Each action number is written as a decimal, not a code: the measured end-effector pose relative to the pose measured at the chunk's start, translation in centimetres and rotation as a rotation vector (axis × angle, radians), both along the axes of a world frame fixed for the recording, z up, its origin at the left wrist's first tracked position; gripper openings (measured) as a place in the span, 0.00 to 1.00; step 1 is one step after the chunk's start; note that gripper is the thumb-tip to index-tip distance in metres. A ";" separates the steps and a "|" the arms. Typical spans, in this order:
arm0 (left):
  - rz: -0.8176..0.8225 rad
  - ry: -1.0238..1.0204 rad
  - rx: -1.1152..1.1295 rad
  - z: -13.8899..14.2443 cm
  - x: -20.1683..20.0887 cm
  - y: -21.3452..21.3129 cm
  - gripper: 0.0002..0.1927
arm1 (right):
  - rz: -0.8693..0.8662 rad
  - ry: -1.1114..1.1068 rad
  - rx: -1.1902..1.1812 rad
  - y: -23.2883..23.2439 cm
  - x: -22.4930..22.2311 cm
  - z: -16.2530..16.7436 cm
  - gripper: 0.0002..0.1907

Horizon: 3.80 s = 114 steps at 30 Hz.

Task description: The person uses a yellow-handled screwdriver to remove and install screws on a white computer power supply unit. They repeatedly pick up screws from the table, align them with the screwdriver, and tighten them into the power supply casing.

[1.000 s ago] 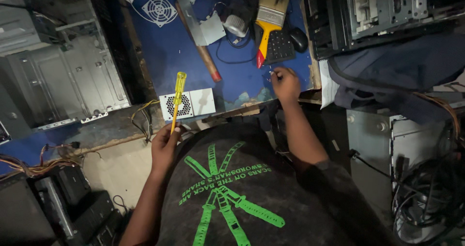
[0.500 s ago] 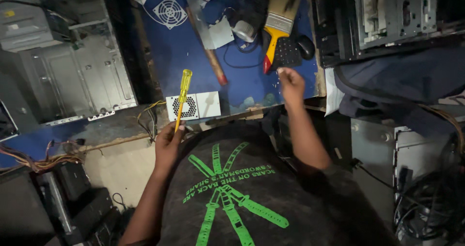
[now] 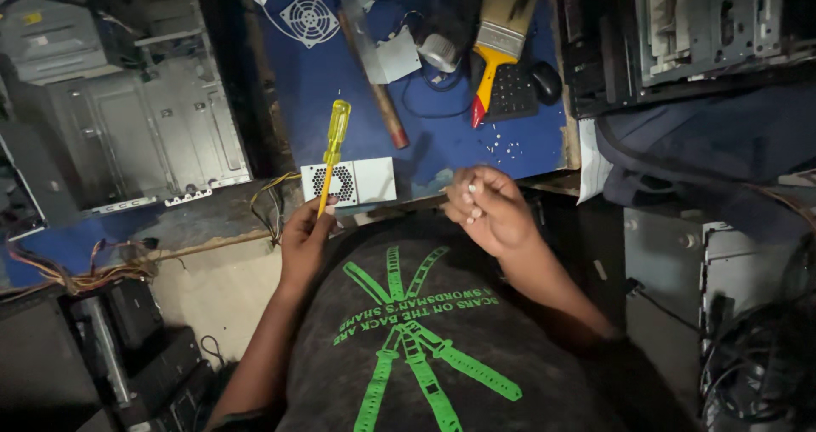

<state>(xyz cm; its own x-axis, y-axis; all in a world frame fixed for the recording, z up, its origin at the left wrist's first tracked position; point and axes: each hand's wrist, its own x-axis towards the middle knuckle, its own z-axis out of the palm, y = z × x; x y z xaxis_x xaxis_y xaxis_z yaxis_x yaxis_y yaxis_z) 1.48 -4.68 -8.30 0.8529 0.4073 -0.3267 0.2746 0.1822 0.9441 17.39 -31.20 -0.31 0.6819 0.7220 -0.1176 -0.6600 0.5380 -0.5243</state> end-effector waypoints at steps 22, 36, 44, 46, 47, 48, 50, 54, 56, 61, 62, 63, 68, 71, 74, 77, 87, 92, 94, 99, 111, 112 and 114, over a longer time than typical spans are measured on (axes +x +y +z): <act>0.083 -0.859 -0.084 13.5 -0.4 2.2 0.08 | 0.059 -0.122 -0.211 3.5 -1.7 1.0 0.07; 0.097 -0.836 -0.181 14.2 -2.3 5.5 0.10 | 0.019 -0.088 -0.311 7.0 -3.9 0.6 0.06; 0.035 -0.828 -0.176 14.2 -2.2 7.2 0.10 | -0.003 -0.078 -0.339 8.2 -4.8 0.8 0.06; 0.029 -0.826 -0.169 14.2 -2.2 7.5 0.10 | -0.007 -0.093 -0.348 8.4 -5.0 0.9 0.06; 0.031 -0.827 -0.165 14.2 -2.2 7.5 0.10 | -0.008 -0.099 -0.354 8.5 -5.0 1.0 0.07; 0.033 -0.829 -0.160 14.2 -2.2 7.6 0.09 | -0.015 -0.109 -0.368 8.6 -5.1 1.1 0.07; 0.031 -0.824 -0.144 14.1 -2.1 7.8 0.10 | -0.030 -0.133 -0.394 8.9 -5.3 1.2 0.07; 0.028 -0.829 -0.114 14.2 -2.3 7.9 0.11 | -0.055 -0.241 -0.555 9.0 -5.6 1.4 0.08; 0.030 -0.818 -0.065 14.3 -2.4 7.8 0.13 | -0.078 -0.280 -0.648 9.1 -5.8 1.4 0.09; -0.140 -0.855 0.079 14.7 -2.2 7.9 0.11 | -0.118 -0.240 -0.604 9.6 -6.1 1.2 0.10; -0.159 -0.839 0.125 14.7 -2.1 7.8 0.09 | -0.115 -0.238 -0.620 9.7 -6.2 1.2 0.10; -0.179 -0.821 0.171 14.8 -2.1 7.6 0.07 | -0.115 -0.218 -0.617 9.7 -6.2 1.1 0.10; -0.117 -0.894 0.098 14.8 -1.8 7.1 0.12 | -0.082 -0.203 -0.535 9.5 -6.3 0.6 0.10; -0.089 -0.879 0.099 14.8 -2.1 6.7 0.12 | -0.064 -0.182 -0.560 9.5 -6.3 0.1 0.09; -0.074 -0.890 0.115 14.9 -2.0 6.5 0.12 | -0.082 -0.236 -0.613 9.7 -6.1 -0.3 0.10; -0.082 -0.831 0.173 15.2 -2.3 6.4 0.11 | -0.075 -0.268 -0.658 9.8 -5.9 -0.6 0.10; -0.095 -0.784 0.196 15.4 -2.7 6.5 0.12 | -0.028 -0.283 -0.702 10.1 -6.1 -1.3 0.09; -0.084 -0.815 0.124 15.2 -2.6 6.5 0.11 | -0.002 -0.280 -0.649 10.0 -5.9 -1.7 0.10; -0.094 -0.816 0.153 15.2 -2.6 6.5 0.10 | -0.005 -0.259 -0.674 10.0 -5.8 -1.9 0.10; -0.108 -0.818 0.219 15.3 -2.7 6.6 0.09 | 0.004 -0.248 -0.683 10.0 -5.8 -2.4 0.11; -0.102 -0.802 0.278 14.2 -2.2 6.8 0.10 | -0.170 -0.511 -0.808 11.8 -5.0 0.9 0.12; -0.127 -0.761 0.315 13.8 -1.9 6.8 0.10 | -0.195 -0.610 -0.778 12.0 -4.8 2.2 0.12; -0.179 -0.674 0.391 12.8 -1.2 7.0 0.10 | -0.191 -0.847 -0.728 12.6 -4.7 5.3 0.14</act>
<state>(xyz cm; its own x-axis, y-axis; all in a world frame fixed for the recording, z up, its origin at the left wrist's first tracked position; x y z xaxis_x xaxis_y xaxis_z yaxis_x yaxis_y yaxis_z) 0.30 2.33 4.54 0.8792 0.2236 0.4207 -0.3843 -0.1890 0.9037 12.69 -18.61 5.02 0.8337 0.5457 0.0845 0.1164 -0.0241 -0.9929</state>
